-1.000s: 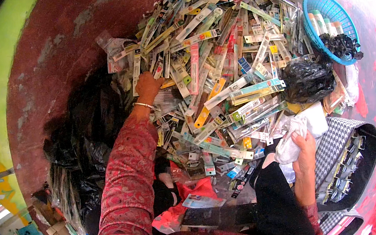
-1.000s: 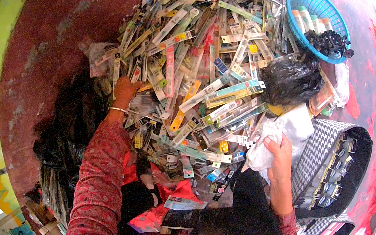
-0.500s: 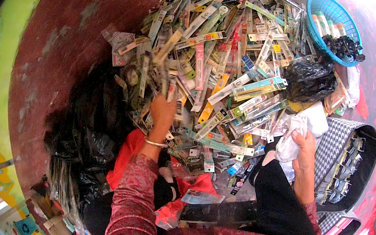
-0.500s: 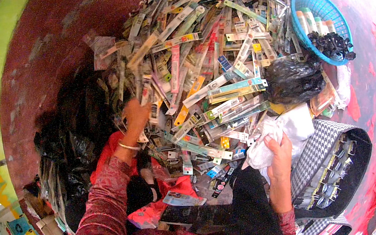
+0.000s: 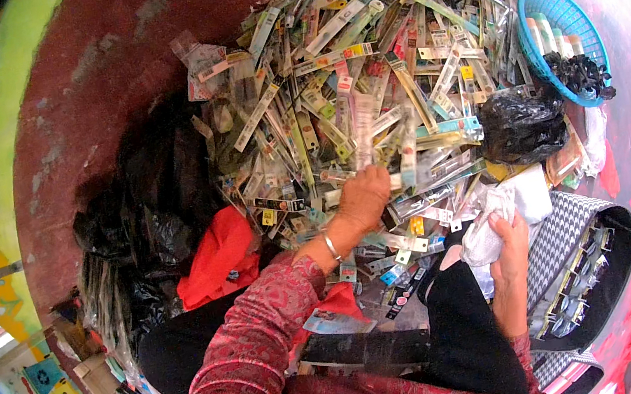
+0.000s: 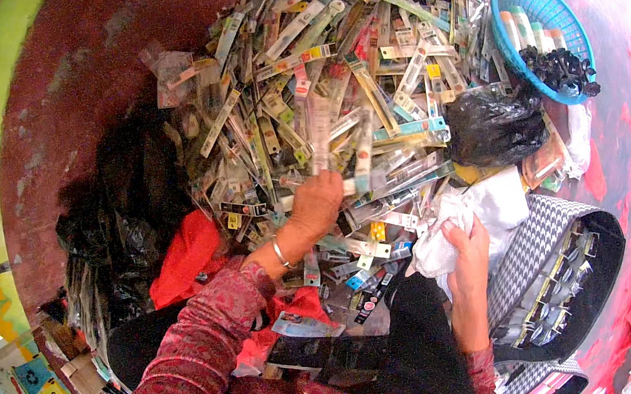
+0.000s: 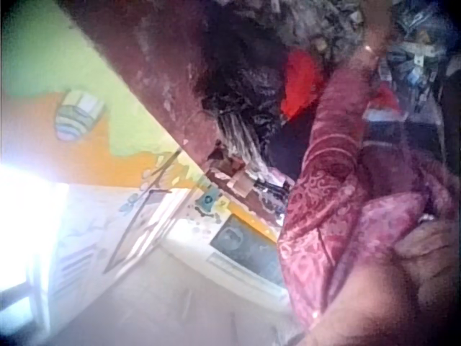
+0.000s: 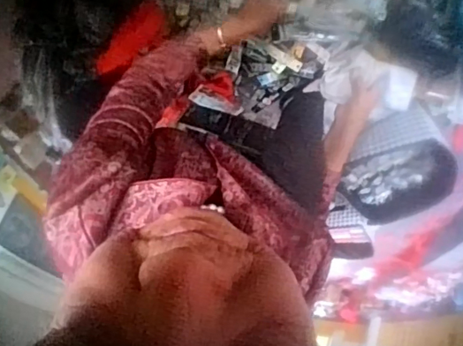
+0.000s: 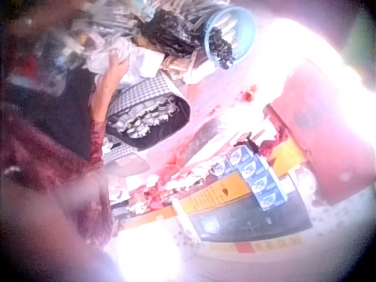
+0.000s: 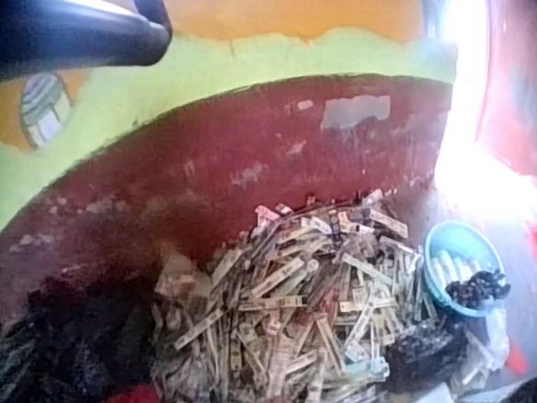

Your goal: The person sits on the floor and sorts through a large pile of small packaged items, picking them up one by one, inspecting them, and placing them into a nearby container. The person handles the items by hand without using any tools.

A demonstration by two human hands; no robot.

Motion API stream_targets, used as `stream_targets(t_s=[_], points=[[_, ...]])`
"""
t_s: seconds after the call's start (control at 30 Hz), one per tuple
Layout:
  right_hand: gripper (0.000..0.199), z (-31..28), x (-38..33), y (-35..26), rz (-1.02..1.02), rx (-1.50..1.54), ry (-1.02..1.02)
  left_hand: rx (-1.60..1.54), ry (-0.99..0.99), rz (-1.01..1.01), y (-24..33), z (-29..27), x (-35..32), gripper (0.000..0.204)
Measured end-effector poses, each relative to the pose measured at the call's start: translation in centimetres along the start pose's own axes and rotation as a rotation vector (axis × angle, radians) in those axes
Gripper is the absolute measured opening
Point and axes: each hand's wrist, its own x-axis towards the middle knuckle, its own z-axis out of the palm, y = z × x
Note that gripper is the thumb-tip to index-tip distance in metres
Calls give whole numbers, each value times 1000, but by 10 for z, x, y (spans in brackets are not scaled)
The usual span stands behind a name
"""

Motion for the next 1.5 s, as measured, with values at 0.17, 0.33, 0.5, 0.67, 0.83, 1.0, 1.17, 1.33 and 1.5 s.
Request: stream_targets(t_s=[0.17,0.33,0.5,0.67,0.83,1.0,1.17,1.33,1.5], points=[[35,-8,0,2,30,-24,-50,-61,-143,32,15,2,-2,15],[33,-4,0,2,26,-12,4,-433,-221,-50,-5,-31,-4,43],[33,-3,0,-1,5,14,25,-485,122,-352,-88,-67,21,42],[33,-4,1,0,42,38,-11,-124,5,-649,-195,-39,48,92],[32,-5,2,-2,27,4,1,-141,-231,-701,-200,-10,61,116],[33,2,1,-3,39,-6,29,87,-263,-696,-151,2,63,90],[33,-1,0,-2,45,13,39,-69,-26,-822,-131,2,54,61],[32,1,-2,-1,31,30,26,-330,-78,-852,-145,-1,39,34],[32,-1,-1,-2,24,38,29,-394,135,-626,-102,-22,10,26]])
